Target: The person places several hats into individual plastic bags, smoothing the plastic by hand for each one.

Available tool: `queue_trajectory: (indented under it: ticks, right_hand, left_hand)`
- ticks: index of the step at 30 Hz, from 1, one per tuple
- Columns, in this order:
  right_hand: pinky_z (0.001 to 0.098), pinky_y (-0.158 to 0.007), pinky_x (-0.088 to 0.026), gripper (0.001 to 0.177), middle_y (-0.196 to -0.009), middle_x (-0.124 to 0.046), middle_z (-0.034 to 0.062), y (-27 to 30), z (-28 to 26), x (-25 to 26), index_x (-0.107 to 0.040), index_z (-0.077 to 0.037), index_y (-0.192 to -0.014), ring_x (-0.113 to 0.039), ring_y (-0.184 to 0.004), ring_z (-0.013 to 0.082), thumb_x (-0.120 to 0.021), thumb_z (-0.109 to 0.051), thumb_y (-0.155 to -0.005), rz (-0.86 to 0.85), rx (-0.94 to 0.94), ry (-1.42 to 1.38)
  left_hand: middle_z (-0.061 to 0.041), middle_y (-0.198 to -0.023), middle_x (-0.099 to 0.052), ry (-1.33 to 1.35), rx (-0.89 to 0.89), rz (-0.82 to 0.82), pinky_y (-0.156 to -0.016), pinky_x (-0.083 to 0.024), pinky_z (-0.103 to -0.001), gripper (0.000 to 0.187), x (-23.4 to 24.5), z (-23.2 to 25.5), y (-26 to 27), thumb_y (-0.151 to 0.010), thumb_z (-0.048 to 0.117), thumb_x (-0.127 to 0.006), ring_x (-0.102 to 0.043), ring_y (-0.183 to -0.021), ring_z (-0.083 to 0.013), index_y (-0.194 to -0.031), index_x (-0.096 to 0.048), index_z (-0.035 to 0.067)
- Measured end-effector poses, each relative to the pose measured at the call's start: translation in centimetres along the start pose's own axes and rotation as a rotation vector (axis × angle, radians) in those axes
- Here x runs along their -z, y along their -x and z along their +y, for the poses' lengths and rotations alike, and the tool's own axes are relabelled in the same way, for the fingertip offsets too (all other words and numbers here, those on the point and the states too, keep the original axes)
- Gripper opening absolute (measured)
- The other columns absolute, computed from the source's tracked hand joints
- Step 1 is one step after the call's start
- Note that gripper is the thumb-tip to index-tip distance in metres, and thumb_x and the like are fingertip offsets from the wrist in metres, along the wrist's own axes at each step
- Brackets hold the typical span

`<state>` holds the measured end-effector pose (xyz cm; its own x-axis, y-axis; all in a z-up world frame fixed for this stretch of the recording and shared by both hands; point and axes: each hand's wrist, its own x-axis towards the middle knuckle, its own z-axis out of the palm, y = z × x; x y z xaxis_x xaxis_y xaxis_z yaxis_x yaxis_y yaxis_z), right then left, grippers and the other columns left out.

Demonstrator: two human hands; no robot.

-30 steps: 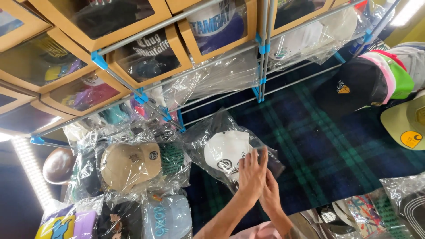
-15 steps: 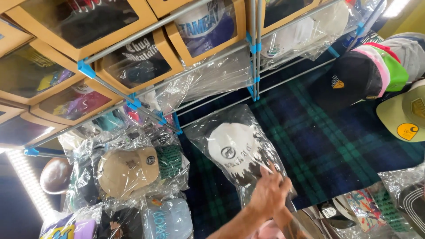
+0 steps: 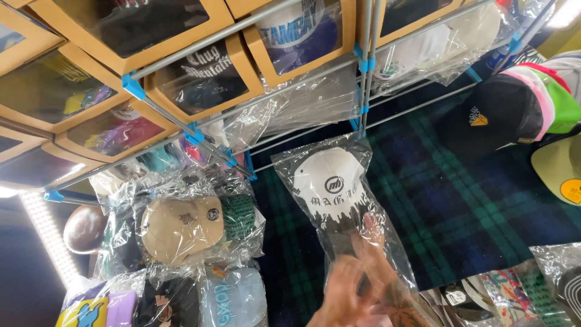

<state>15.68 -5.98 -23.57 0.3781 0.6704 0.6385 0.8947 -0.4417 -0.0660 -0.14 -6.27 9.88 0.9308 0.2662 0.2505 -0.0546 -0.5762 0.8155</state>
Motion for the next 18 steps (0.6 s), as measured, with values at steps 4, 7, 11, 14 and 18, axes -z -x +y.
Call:
queue_trajectory:
  ticks: [4, 7, 11, 14, 18]
  right_hand:
    - [0.0472, -0.117, -0.04, 0.076, -0.154, -0.052, 0.018, -2.0, -0.9, 4.2, -0.05, -0.01, -0.151, -0.048, -0.143, 0.036, -0.07, -0.041, -0.085, -0.428, -0.75, -0.447]
    - [0.0446, -0.088, -0.047, 0.056, -0.12, -0.061, 0.0164, -9.4, -3.0, 11.7, -0.059, -0.011, -0.142, -0.057, -0.104, 0.0313, -0.066, -0.038, -0.093, -0.271, -1.31, -0.906]
    - [0.0355, -0.092, -0.05, 0.017, -0.121, -0.065, 0.0015, -13.7, -1.6, 10.4, -0.061, -0.014, -0.121, -0.063, -0.112, 0.019, -0.058, -0.019, -0.105, 0.202, -2.042, -1.914]
    - [0.027, -0.13, -0.019, 0.057, -0.165, -0.038, -0.001, -20.5, -2.3, 19.3, -0.032, -0.017, -0.161, -0.037, -0.151, 0.0204, -0.045, -0.034, -0.108, -0.829, -1.596, -1.002]
    - [0.0383, -0.062, -0.047, 0.014, -0.057, -0.046, 0.0054, -16.9, -3.1, 13.4, -0.059, -0.005, -0.095, -0.05, -0.053, 0.0205, -0.064, -0.015, -0.105, 0.108, -1.98, -1.755]
  left_hand:
    - [-0.017, -0.153, -0.03, -0.103, 0.779, 0.434, -0.114, -0.028, -0.052, 0.106, 2.3, -5.2, 0.3, -0.081, 0.057, -0.079, -0.025, -0.142, -0.0338, -0.155, -0.019, 0.011]
    - [-0.014, -0.12, -0.033, 0.443, 1.162, 0.306, -0.095, -0.037, -0.04, 0.068, 0.3, -9.3, 2.4, -0.087, 0.032, -0.074, -0.03, -0.112, -0.024, -0.136, -0.032, 0.011]
    - [-0.006, -0.067, -0.069, 0.502, 1.146, 0.245, -0.064, -0.048, -0.024, 0.018, -0.8, -9.7, 4.7, -0.101, 0.012, -0.055, -0.056, -0.061, -0.0107, -0.104, -0.072, 0.007]
    - [-0.01, -0.144, -0.054, 0.311, 1.119, 0.361, -0.107, -0.051, -0.039, 0.106, -1.5, -11.4, 5.4, -0.07, 0.081, -0.063, -0.06, -0.128, -0.0214, -0.154, -0.042, 0.019]
    - [0.0, -0.089, -0.08, 0.655, 1.167, 0.153, -0.078, -0.056, -0.026, 0.105, -2.5, -9.2, 3.2, -0.073, 0.024, -0.09, -0.072, -0.08, -0.012, -0.16, -0.032, 0.01]
